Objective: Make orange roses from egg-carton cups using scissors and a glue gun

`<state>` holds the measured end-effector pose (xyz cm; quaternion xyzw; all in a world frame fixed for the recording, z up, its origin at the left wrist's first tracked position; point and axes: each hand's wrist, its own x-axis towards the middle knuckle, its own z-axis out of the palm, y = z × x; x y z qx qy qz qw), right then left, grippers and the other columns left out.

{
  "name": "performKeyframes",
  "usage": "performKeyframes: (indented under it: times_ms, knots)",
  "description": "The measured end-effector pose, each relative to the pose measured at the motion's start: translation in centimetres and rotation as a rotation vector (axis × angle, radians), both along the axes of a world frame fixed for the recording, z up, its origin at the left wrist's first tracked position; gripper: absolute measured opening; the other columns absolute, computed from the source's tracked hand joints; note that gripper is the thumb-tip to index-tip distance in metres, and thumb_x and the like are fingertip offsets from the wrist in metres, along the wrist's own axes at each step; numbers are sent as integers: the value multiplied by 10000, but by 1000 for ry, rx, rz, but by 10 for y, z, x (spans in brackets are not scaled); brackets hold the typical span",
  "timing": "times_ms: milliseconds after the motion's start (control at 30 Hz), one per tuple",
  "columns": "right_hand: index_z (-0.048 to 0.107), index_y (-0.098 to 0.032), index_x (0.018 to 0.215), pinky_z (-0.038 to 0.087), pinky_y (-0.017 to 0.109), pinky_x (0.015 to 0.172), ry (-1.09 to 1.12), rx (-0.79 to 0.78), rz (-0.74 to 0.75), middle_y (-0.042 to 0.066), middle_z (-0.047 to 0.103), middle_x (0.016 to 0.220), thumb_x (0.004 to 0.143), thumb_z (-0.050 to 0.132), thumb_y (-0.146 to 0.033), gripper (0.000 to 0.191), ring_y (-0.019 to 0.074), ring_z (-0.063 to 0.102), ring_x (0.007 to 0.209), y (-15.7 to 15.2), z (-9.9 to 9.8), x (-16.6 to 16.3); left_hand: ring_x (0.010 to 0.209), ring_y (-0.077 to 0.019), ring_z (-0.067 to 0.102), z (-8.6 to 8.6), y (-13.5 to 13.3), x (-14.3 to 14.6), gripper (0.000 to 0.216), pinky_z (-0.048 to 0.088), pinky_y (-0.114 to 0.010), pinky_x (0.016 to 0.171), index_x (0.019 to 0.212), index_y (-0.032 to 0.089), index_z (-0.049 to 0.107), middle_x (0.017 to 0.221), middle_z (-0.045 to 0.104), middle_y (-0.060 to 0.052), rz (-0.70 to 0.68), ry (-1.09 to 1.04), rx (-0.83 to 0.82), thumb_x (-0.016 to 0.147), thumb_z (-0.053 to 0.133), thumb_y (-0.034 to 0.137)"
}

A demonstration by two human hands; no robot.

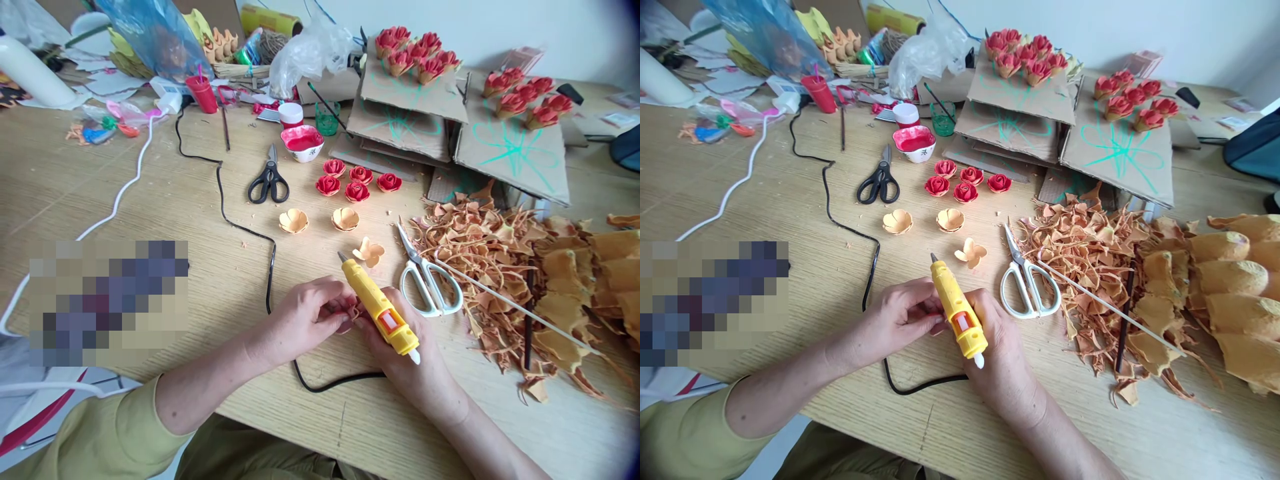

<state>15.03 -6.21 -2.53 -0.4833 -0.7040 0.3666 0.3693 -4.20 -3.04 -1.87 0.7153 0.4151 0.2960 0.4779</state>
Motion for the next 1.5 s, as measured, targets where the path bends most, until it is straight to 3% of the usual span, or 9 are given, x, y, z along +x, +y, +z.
performKeyframes:
  times_ms: [533, 800, 1100, 1233, 1400, 1500]
  knots:
    - [544, -225, 975, 502, 283, 710, -30, 40, -3, 16, 627, 898, 838, 562, -30, 239, 170, 619, 799, -1, -2, 0, 780, -123, 656, -1, -13, 7, 164, 574, -215, 693, 828, 175, 598, 844, 650, -1, 120, 50, 141, 802, 624, 14]
    - [529, -222, 943, 481, 270, 650, -21, 8, -52, 7, 615, 835, 888, 578, -140, 110, 157, 593, 715, -1, -2, -1, 762, -120, 668, -4, -12, 9, 166, 600, -217, 672, 848, 174, 579, 863, 622, -2, 91, -20, 49, 793, 686, 60]
    - [579, -216, 938, 519, 278, 714, 49, -53, -42, 16, 652, 870, 901, 609, -223, 48, 166, 633, 774, -1, -4, 0, 693, -114, 607, -5, -14, 14, 198, 534, -229, 647, 821, 177, 564, 801, 593, 13, 107, 111, 230, 758, 665, 19]
    - [605, -207, 957, 552, 304, 752, 136, -112, -109, 38, 676, 907, 902, 622, -308, 116, 185, 650, 821, -3, 6, 7, 678, -105, 581, -5, -14, 14, 164, 522, -230, 653, 874, 177, 599, 812, 579, 11, 69, 150, 283, 795, 642, 40]
    - [631, -188, 1027, 518, 255, 552, 149, -221, -237, 35, 658, 828, 900, 628, -405, 252, 146, 588, 629, -25, 28, 25, 667, -88, 580, -7, -14, 12, 101, 519, -192, 597, 889, 172, 597, 865, 580, -6, 17, 118, 248, 850, 602, 80]
    - [630, -194, 997, 523, 250, 572, 135, -244, -220, 25, 650, 811, 905, 621, -428, 251, 153, 599, 655, -43, 27, 32, 644, -83, 575, -8, -14, 11, 58, 505, -178, 563, 874, 174, 594, 856, 584, -4, 13, 126, 246, 868, 596, 116]
